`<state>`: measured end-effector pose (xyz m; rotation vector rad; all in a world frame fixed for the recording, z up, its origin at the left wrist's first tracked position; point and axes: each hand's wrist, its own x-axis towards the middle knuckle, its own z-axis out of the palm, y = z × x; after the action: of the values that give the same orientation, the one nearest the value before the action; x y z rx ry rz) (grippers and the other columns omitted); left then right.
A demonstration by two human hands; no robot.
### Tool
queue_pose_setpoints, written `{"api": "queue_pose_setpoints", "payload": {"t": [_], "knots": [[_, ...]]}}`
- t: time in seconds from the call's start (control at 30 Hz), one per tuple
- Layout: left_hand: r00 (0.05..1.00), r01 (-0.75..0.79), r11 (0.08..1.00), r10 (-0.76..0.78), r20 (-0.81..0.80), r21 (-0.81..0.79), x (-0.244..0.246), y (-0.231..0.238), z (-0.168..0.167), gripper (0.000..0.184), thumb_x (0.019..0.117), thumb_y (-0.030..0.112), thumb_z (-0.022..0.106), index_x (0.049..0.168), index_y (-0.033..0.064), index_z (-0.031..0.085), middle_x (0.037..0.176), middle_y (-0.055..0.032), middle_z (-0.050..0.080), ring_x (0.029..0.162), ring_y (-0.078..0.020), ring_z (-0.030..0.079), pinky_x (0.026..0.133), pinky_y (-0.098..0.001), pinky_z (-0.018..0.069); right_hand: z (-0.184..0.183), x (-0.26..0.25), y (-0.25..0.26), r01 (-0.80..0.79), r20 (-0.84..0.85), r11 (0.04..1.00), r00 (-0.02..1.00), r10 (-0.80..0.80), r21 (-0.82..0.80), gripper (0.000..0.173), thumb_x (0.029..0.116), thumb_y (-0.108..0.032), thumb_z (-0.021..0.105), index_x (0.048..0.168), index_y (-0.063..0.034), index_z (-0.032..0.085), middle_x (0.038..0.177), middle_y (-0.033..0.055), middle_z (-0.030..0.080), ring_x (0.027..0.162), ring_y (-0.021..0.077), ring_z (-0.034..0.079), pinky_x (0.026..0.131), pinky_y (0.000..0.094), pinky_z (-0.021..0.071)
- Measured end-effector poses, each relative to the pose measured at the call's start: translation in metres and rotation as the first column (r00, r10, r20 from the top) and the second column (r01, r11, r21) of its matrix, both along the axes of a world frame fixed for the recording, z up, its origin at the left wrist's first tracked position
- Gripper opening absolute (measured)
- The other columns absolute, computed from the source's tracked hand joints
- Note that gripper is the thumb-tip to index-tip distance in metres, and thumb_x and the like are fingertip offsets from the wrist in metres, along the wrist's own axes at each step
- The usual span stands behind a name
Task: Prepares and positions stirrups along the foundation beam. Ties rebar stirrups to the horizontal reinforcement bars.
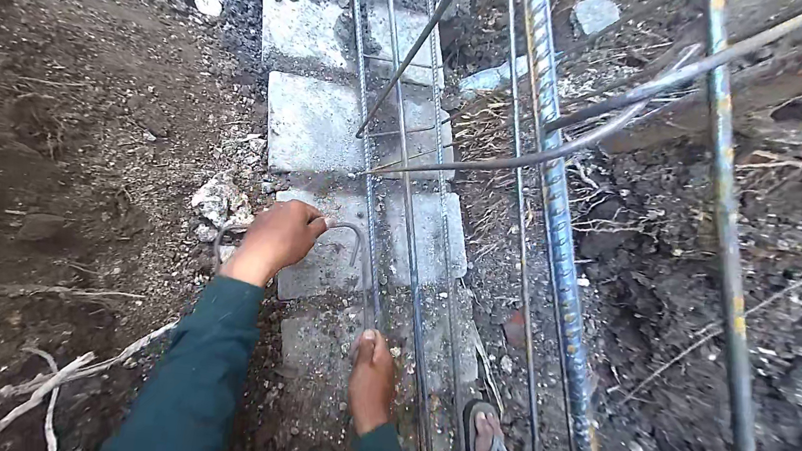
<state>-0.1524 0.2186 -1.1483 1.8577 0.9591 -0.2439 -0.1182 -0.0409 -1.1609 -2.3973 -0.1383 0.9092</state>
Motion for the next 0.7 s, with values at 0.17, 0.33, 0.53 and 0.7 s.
{"api": "queue_pose_setpoints", "payload": {"t": [0.17, 0.33, 0.53, 0.7], "knots": [[0.998, 0.065, 0.99, -0.065, 0.005, -0.127, 0.023, 0.013, -0.042, 0.029, 0.1056, 0.024, 0.058, 0.102, 0.0016, 0.076, 0.096, -0.0203, 0.071, 0.093, -0.0378, 0.067, 0.086, -0.0634, 0.0493, -0.007, 0.017, -0.006, 0.114, 0.02, 0.99, 0.993, -0.112, -0.084, 0.038, 0.1116, -0.02, 0.041, 0.132, 0.0048, 0.062, 0.118, 0.0223, 0.068, 0.109, 0.032, 0.065, 0.098, 0.0535, 0.0497], [0.986, 0.014, 0.999, -0.007, -0.168, 0.04, 0.042, -0.022, -0.043, 0.03, 0.1026, 0.029, 0.057, 0.106, 0.0048, 0.074, 0.107, -0.025, 0.07, 0.104, -0.0471, 0.067, 0.083, -0.0727, 0.0491, -0.023, 0.022, -0.021, 0.185, 0.065, 0.982, 0.981, -0.183, -0.03, 0.033, 0.1108, -0.018, 0.043, 0.107, 0.0045, 0.068, 0.087, 0.0134, 0.063, 0.078, 0.0218, 0.059, 0.076, 0.0435, 0.0506], [0.99, 0.064, 0.982, -0.039, -0.137, 0.176, 0.076, -0.033, -0.045, 0.034, 0.1046, 0.03, 0.054, 0.108, 0.0028, 0.073, 0.11, -0.0235, 0.071, 0.108, -0.0434, 0.067, 0.092, -0.0652, 0.049, -0.026, 0.044, -0.023, 0.254, 0.126, 0.965, 0.957, -0.26, 0.057, 0.033, 0.1112, -0.018, 0.042, 0.096, 0.0009, 0.065, 0.072, 0.004, 0.052, 0.062, 0.013, 0.05, 0.063, 0.0338, 0.0465], [0.996, 0.045, 0.989, -0.034, -0.082, 0.143, 0.086, -0.029, -0.059, 0.042, 0.1044, 0.042, 0.055, 0.102, 0.0027, 0.071, 0.103, -0.0224, 0.071, 0.103, -0.0425, 0.068, 0.087, -0.0657, 0.051, -0.036, 0.053, -0.025, 0.307, 0.166, 0.95, 0.936, -0.311, 0.05, 0.029, 0.1101, -0.017, 0.046, 0.1, -0.0001, 0.067, 0.078, 0.0054, 0.058, 0.07, 0.0142, 0.054, 0.07, 0.035, 0.0478]]}}
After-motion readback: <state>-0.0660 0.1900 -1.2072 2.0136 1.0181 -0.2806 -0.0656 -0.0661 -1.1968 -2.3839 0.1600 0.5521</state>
